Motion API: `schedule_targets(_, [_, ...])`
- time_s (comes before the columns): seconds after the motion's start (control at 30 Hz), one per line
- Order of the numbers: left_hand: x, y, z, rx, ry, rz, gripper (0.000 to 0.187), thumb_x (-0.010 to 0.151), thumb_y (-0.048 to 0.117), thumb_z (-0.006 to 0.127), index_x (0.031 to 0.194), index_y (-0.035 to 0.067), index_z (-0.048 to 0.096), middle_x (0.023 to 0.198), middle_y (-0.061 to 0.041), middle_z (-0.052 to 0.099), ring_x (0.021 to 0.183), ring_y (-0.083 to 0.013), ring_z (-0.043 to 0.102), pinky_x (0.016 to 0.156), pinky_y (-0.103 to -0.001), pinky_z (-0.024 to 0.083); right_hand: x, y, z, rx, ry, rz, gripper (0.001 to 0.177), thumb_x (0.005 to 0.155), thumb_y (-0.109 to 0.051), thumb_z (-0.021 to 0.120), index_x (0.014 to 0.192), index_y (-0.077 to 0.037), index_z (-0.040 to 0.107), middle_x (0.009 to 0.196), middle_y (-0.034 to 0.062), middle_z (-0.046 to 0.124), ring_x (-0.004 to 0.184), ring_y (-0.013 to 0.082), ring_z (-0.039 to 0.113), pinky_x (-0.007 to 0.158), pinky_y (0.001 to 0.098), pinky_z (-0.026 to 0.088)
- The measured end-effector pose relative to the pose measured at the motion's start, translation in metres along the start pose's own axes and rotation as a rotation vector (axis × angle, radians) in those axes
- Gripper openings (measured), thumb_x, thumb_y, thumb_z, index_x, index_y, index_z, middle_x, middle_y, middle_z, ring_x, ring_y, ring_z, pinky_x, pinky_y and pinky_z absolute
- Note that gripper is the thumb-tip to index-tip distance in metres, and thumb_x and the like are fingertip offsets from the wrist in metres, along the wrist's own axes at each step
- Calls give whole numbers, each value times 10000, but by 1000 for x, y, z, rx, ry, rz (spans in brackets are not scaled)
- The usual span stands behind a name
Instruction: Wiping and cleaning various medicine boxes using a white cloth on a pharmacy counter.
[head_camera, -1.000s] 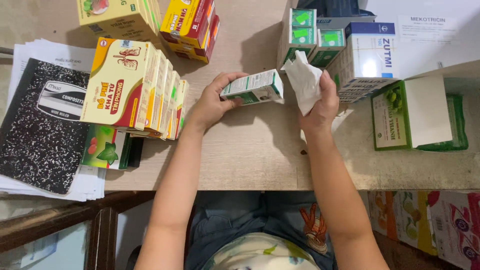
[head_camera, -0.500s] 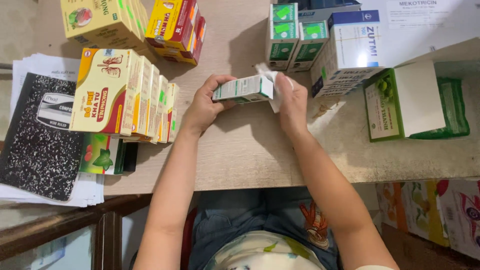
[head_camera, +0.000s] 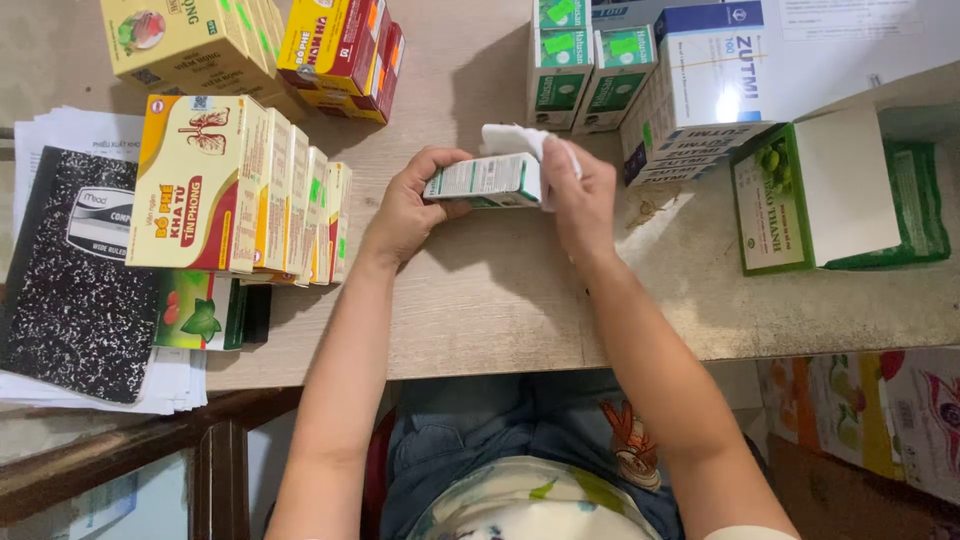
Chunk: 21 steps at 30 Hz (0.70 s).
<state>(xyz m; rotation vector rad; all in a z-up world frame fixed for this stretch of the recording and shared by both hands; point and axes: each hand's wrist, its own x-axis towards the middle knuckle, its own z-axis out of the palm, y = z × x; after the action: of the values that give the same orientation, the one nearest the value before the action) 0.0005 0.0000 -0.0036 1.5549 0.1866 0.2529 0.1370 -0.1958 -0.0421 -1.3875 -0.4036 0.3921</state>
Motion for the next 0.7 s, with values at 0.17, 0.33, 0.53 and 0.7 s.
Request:
schedule_targets(0.17, [4, -10, -5, -161, -1, -32, 546, 824, -102, 788, 1295, 138, 652, 1234, 48, 672, 1183, -109, 616, 1086, -301, 524, 3, -28, 1, 552, -36, 47, 413, 1062, -350, 628, 1257, 11, 678, 1112, 85, 697, 952, 140, 673, 802, 281, 572])
schedule_targets(0.33, [3, -17, -11, -262, 15, -23, 558, 826, -105, 789, 1316, 114, 639, 1266, 36, 671, 1202, -113, 611, 1093, -305, 524, -8, -58, 13, 610, -71, -51, 476, 987, -420, 618, 1255, -27, 643, 1157, 136, 740, 1059, 221, 754, 926, 342, 631])
schedule_targets(0.53, [4, -24, -14, -297, 55, 21, 582, 869, -94, 761, 1397, 77, 587, 1305, -12, 665, 1227, -132, 604, 1109, -298, 501, -22, -60, 31, -497, -132, -723, 428, 1066, -57, 636, 1486, -29, 560, 1508, 263, 568, 1370, 372, 627, 1072, 428, 554])
schedule_targets(0.7, [3, -21, -5, -296, 82, 34, 569, 884, -107, 733, 1403, 69, 579, 1304, -25, 651, 1232, -140, 595, 1089, -298, 515, -18, -57, 27, -661, 55, -774, 464, 969, 6, 747, 1405, -81, 615, 1325, 198, 678, 1175, 344, 725, 954, 380, 609])
